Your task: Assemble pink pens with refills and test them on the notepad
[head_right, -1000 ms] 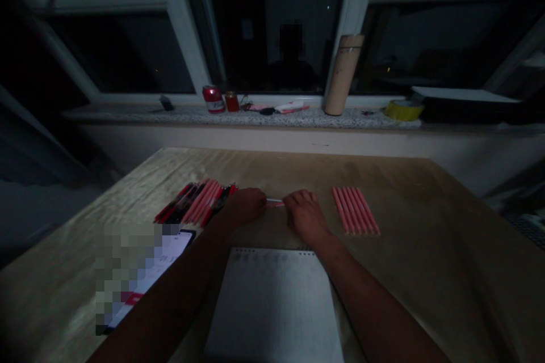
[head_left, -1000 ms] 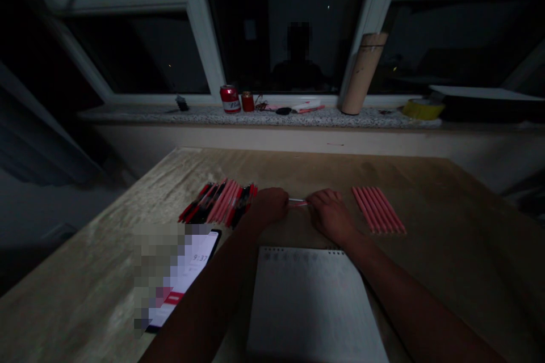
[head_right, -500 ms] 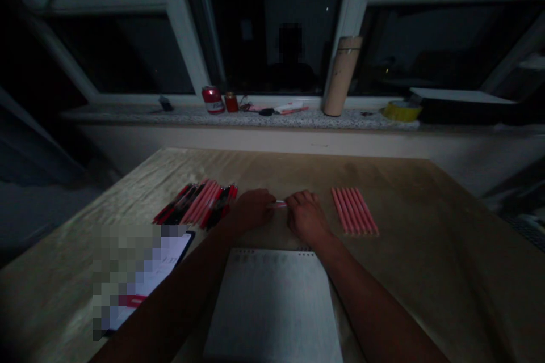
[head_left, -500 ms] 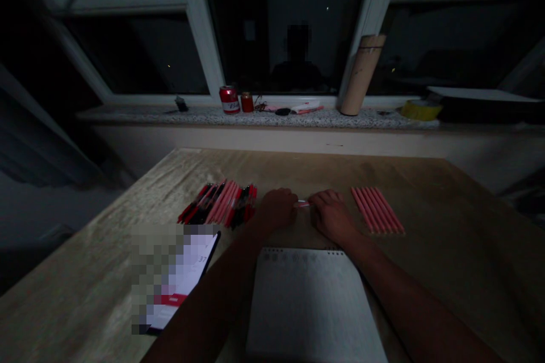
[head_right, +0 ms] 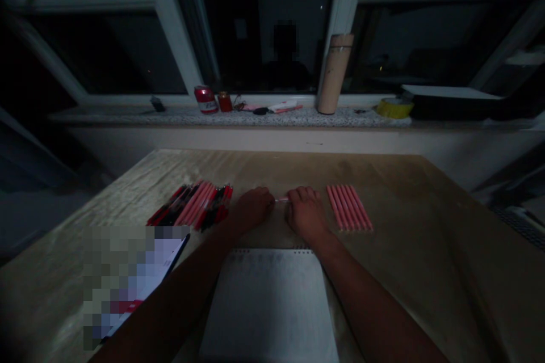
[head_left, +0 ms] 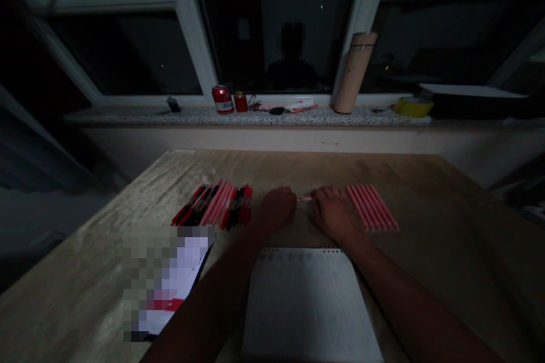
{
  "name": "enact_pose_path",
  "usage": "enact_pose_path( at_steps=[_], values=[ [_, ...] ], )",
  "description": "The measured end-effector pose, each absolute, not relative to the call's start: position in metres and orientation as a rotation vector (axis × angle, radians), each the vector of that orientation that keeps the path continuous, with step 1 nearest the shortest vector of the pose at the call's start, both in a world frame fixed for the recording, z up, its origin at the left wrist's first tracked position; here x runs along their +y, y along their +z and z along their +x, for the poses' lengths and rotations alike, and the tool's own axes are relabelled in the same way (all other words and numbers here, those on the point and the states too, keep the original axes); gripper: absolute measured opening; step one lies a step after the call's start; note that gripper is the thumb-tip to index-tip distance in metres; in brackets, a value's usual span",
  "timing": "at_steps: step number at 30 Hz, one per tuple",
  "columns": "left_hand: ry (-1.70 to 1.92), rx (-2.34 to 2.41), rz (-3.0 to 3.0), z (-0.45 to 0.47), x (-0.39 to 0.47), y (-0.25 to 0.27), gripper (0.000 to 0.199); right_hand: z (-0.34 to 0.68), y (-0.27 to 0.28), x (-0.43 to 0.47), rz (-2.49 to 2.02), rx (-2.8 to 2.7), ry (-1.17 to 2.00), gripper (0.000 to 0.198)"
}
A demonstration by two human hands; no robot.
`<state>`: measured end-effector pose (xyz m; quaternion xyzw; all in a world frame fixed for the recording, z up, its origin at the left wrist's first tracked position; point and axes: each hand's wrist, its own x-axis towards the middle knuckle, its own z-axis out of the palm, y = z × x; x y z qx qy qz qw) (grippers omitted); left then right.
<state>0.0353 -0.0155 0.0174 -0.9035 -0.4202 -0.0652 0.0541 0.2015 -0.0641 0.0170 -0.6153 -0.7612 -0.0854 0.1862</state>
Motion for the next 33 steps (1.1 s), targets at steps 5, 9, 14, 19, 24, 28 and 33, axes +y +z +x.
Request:
enact_pose_path(
  at_steps=[5,9,14,19,24,28,33],
  values=[
    [-0.153,-1.282,-2.8,0.039,-0.019,0.022,0.026,0.203,0.017,-0.064,-1.744,-2.048,-0.254,0.024],
    [-0.151,-1.217,-2.856,0.04,-0.022,0.025,0.026,0.204,0.016,-0.064,-1.715,-2.057,-0.24,0.024],
    [-0.154,-1.221,-2.828,0.04,-0.02,0.021,0.027,0.205,0.011,-0.061,-1.63,-2.06,-0.172,0.023],
    [-0.17,-1.267,-2.792,0.03,-0.014,0.022,0.027,0.206,0.006,-0.058,-1.541,-2.039,-0.091,0.02],
    [-0.202,-1.352,-2.735,0.015,-0.008,0.027,0.027,0.203,0.008,-0.062,-1.412,-2.131,-0.012,0.022],
    [-0.243,-1.416,-2.689,0.01,-0.004,0.028,0.025,0.199,0.007,-0.062,-1.325,-2.237,0.043,0.022],
    [-0.368,-1.497,-2.642,0.009,-0.001,0.024,0.024,0.198,0.003,-0.06,-1.278,-2.303,0.1,0.022]
  ],
)
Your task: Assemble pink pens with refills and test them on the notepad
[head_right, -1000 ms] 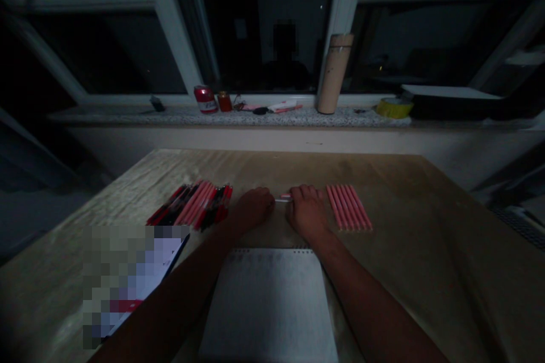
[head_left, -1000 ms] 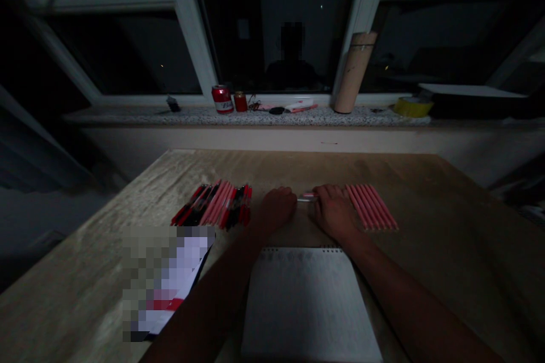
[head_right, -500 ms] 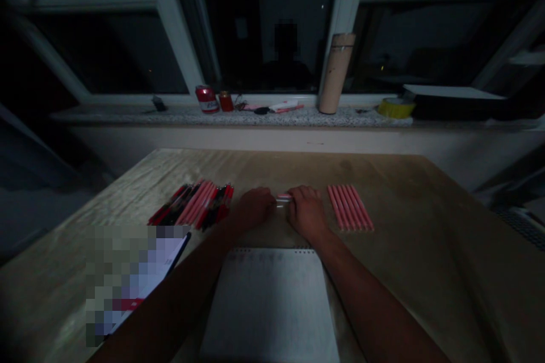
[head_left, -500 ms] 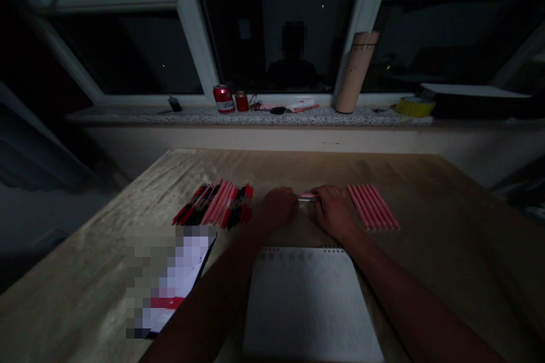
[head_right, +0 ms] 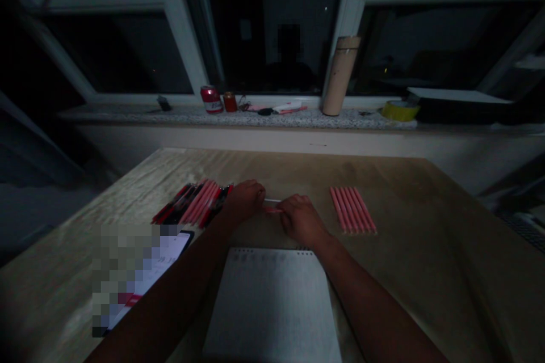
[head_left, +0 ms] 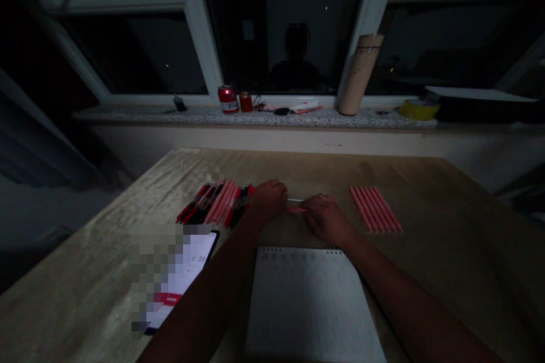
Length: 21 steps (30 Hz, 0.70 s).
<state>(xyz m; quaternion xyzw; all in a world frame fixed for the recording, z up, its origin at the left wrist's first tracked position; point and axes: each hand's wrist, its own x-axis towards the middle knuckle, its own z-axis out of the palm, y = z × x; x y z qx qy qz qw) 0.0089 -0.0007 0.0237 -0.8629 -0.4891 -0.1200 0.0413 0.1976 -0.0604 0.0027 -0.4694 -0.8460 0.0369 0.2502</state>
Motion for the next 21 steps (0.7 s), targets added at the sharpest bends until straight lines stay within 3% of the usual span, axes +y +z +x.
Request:
enact_pose_path(
  at_steps=[7,21],
  values=[
    [-0.489,-1.567,-2.63,0.002,0.002,0.022,0.022,0.197,0.003,-0.06,-1.282,-2.339,0.088,0.021],
    [-0.355,-1.813,-2.65,-0.003,-0.012,0.018,0.028,0.196,0.003,-0.062,-1.297,-2.352,0.11,0.023]
  ],
)
